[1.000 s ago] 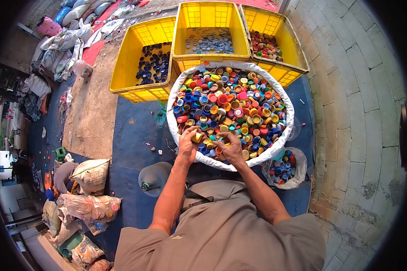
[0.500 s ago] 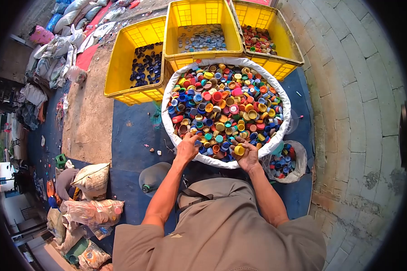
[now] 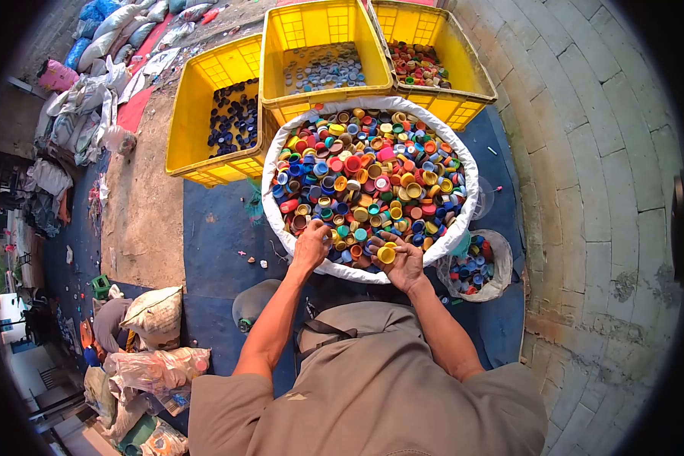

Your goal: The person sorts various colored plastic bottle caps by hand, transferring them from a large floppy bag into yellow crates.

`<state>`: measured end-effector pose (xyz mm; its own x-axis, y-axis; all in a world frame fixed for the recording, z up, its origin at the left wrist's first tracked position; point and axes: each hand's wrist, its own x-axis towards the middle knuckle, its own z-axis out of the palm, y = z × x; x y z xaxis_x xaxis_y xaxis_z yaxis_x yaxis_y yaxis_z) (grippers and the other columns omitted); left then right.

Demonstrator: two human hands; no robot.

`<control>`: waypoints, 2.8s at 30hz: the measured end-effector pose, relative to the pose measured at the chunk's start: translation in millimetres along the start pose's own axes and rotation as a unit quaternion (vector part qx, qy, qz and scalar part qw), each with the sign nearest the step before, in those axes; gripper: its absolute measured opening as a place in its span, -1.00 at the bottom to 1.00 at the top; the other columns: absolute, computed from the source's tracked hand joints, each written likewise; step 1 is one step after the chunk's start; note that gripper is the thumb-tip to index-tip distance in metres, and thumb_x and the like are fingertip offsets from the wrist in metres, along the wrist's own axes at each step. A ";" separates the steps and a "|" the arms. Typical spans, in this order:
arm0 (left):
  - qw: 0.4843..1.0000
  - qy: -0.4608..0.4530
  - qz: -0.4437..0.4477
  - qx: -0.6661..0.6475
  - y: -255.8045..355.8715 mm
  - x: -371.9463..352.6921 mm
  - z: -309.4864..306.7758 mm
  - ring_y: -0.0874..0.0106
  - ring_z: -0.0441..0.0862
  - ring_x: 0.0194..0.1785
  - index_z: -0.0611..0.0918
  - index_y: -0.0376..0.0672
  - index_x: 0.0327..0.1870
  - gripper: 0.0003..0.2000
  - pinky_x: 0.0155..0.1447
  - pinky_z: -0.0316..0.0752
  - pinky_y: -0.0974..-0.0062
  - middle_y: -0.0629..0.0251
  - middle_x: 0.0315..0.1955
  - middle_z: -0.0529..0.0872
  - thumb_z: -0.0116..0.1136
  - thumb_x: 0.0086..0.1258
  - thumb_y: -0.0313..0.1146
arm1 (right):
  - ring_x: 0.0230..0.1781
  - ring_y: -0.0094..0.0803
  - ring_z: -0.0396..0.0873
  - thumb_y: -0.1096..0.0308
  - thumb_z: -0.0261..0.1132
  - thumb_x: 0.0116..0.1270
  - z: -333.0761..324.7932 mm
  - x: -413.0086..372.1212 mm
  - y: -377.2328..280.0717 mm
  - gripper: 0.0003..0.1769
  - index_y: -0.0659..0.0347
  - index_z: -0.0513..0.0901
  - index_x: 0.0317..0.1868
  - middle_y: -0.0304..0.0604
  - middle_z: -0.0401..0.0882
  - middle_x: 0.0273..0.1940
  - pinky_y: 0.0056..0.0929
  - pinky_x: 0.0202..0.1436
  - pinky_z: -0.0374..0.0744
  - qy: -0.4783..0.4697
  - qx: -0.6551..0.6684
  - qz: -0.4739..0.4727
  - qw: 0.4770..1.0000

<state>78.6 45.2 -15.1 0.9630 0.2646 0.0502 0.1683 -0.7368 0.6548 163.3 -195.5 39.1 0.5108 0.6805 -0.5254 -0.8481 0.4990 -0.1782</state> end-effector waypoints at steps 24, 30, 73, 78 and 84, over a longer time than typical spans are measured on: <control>0.461 -0.071 -0.367 -0.805 106.2 118.7 47.0 0.13 0.55 0.02 0.46 -0.34 0.10 -0.57 0.18 0.49 0.11 -0.01 -0.02 0.56 0.04 0.39 -0.15 | 0.09 -0.09 0.47 0.44 0.03 0.05 1.4 34.1 -78.3 -0.59 0.43 0.41 -0.05 0.08 0.48 0.02 -0.09 0.25 0.43 0.104 0.099 -0.152 0.978; 0.485 -0.021 -0.187 -0.854 250.3 275.8 -61.7 -0.09 -0.08 0.50 -0.11 -0.41 0.44 -0.11 0.54 -0.09 0.08 -0.31 0.42 -0.13 0.11 0.34 -0.05 | 0.44 0.16 0.04 0.53 0.00 0.01 158.1 48.0 -221.5 -0.60 0.63 0.32 -0.11 0.41 0.20 0.23 0.04 0.55 0.00 -0.101 0.063 -0.288 0.950; 0.795 0.139 -0.383 -0.450 -8.7 -66.3 -38.7 0.63 0.51 -0.42 0.63 -0.23 -0.16 -0.83 -0.34 0.42 0.65 0.40 -0.39 0.65 0.21 0.35 -0.33 | -0.10 -0.27 0.48 0.46 0.36 0.06 21.2 134.3 47.8 -0.39 0.20 0.49 0.20 -0.27 0.71 -0.20 -0.23 0.09 0.32 0.051 -0.891 -0.345 0.291; 0.866 0.134 -0.335 -0.346 -5.7 -40.3 -45.0 0.48 0.65 -0.26 0.62 -0.27 -0.17 -0.79 -0.16 0.53 0.52 0.26 -0.31 0.72 0.30 0.24 -0.39 | -0.16 -0.23 0.57 0.50 0.39 0.04 29.1 121.5 44.3 -0.42 0.21 0.51 0.15 -0.18 0.71 -0.25 -0.21 0.01 0.41 0.025 -0.836 -0.393 0.382; 0.985 0.147 -0.084 -0.039 -31.3 23.4 -37.4 0.12 0.56 -0.08 0.50 -0.18 0.11 -0.52 0.02 0.45 0.18 0.15 -0.18 0.67 0.23 0.07 -0.53 | -0.25 -0.50 0.61 0.49 0.37 0.18 41.0 70.7 50.3 -0.46 0.33 0.41 0.16 -0.17 0.62 -0.28 -0.56 -0.16 0.58 0.092 -0.514 -0.251 0.815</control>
<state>88.0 97.7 -6.2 0.8185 0.5562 0.1438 0.2931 -0.6197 0.7281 162.6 -100.3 27.1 0.8808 0.3891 -0.2699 -0.2557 -0.0888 -0.9627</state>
